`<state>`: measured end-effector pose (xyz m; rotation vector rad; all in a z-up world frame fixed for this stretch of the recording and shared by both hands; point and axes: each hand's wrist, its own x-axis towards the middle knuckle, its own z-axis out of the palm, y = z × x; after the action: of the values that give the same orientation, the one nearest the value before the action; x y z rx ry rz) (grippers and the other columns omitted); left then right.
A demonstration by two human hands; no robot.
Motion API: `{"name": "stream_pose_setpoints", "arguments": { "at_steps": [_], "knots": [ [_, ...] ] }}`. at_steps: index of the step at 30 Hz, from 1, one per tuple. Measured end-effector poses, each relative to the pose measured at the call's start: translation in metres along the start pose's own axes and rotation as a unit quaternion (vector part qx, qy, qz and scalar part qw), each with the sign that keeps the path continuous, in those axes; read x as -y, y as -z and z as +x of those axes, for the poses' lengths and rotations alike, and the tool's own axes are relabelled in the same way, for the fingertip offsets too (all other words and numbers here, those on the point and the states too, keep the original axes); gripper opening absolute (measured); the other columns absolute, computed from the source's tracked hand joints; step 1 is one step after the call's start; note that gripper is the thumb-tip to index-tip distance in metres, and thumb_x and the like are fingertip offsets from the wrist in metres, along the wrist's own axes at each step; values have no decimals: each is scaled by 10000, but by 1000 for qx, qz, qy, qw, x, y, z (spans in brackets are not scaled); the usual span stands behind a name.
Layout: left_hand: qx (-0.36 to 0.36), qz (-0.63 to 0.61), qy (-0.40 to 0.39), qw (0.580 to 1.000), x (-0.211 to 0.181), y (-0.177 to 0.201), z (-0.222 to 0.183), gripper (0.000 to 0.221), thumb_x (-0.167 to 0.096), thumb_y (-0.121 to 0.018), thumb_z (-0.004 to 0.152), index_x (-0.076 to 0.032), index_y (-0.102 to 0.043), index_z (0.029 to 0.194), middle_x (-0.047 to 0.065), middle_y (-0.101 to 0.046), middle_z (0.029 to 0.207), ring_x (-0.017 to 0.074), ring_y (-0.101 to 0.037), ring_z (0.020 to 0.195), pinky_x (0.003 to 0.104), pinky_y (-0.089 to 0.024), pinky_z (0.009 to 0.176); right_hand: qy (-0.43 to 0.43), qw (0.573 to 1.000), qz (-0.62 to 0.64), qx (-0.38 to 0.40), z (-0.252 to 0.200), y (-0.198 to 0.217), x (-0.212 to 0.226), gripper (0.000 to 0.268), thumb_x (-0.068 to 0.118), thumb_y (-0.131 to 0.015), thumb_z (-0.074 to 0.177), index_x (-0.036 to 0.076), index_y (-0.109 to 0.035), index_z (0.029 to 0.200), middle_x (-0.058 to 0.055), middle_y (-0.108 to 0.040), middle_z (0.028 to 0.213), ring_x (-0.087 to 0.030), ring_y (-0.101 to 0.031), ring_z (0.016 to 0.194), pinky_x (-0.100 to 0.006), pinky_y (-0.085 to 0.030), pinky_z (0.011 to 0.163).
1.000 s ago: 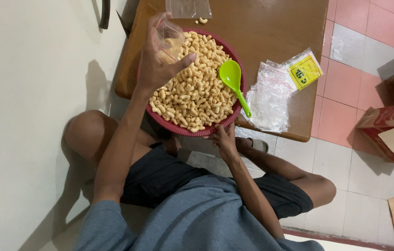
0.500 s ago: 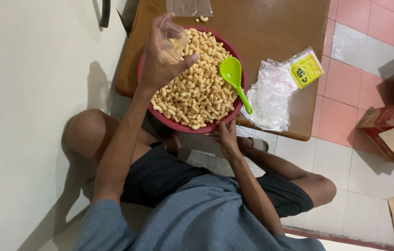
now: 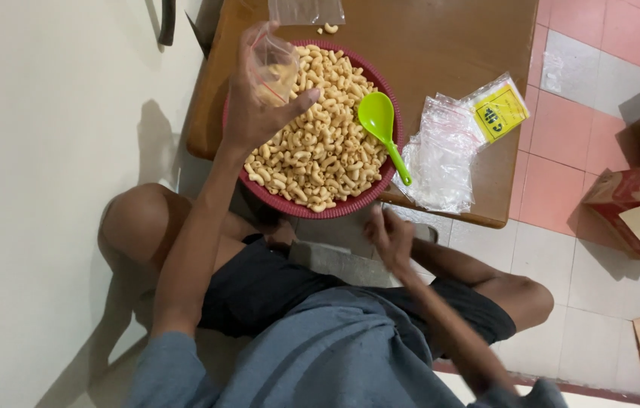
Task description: Filling small plastic bags with snacks from a large bowl using a cup and a spoon.
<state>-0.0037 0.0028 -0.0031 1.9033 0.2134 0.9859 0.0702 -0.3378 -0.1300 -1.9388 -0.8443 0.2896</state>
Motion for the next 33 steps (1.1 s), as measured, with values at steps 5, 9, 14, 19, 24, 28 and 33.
{"name": "stream_pose_setpoints", "arguments": {
  "at_steps": [5,9,14,19,24,28,33],
  "knots": [
    [-6,-31,-8,999,-7,4,-2,819,-328,-922,963,-188,-355,1537,118,-540,1488,283,-652,1289,409,-614,1050,78,991,-106,28,146,33,30,191,230,-697,1042,41,-682,1063,-102,-735,902,-209,-698,764,-334,-562,586],
    [8,-18,12,1000,-12,1,0,803,-364,-893,945,-204,-350,1515,94,-665,1258,234,-699,1131,409,-661,953,185,966,-177,36,271,19,14,92,106,-785,1026,77,-737,1098,-104,-762,973,-196,-711,743,-319,-598,565],
    [27,-39,71,996,-23,-2,2,867,-412,-882,880,-157,-348,1515,165,-596,1386,317,-658,1266,447,-658,986,213,954,-191,89,388,-28,-18,164,91,-807,948,78,-802,1112,-104,-777,1011,-205,-702,761,-361,-578,646],
    [38,-35,123,991,-31,1,5,903,-422,-881,838,-132,-354,1512,135,-480,1591,338,-508,1481,494,-538,1142,239,926,-259,137,444,-83,-45,162,103,-861,906,81,-817,1060,-117,-764,973,-255,-676,884,-404,-551,752],
    [21,-44,142,989,-36,7,13,871,-399,-872,819,-109,-384,1479,144,-508,1530,333,-531,1444,468,-500,1174,265,889,-330,173,459,-114,-46,267,186,-902,910,42,-817,1119,-222,-781,1036,-352,-731,866,-457,-610,668],
    [16,-56,134,989,-36,11,16,866,-373,-881,827,-119,-383,1489,143,-507,1534,333,-542,1442,465,-521,1173,282,878,-346,173,468,-125,-57,185,120,-889,902,93,-816,1069,-217,-773,1017,-371,-722,902,-461,-605,638],
    [19,-47,118,992,-33,10,15,839,-408,-857,847,-131,-390,1488,118,-508,1521,312,-533,1447,460,-505,1184,240,845,-429,210,467,-128,-49,200,144,-804,965,102,-804,1160,-185,-761,986,-393,-716,906,-516,-619,587]
  ]
}}
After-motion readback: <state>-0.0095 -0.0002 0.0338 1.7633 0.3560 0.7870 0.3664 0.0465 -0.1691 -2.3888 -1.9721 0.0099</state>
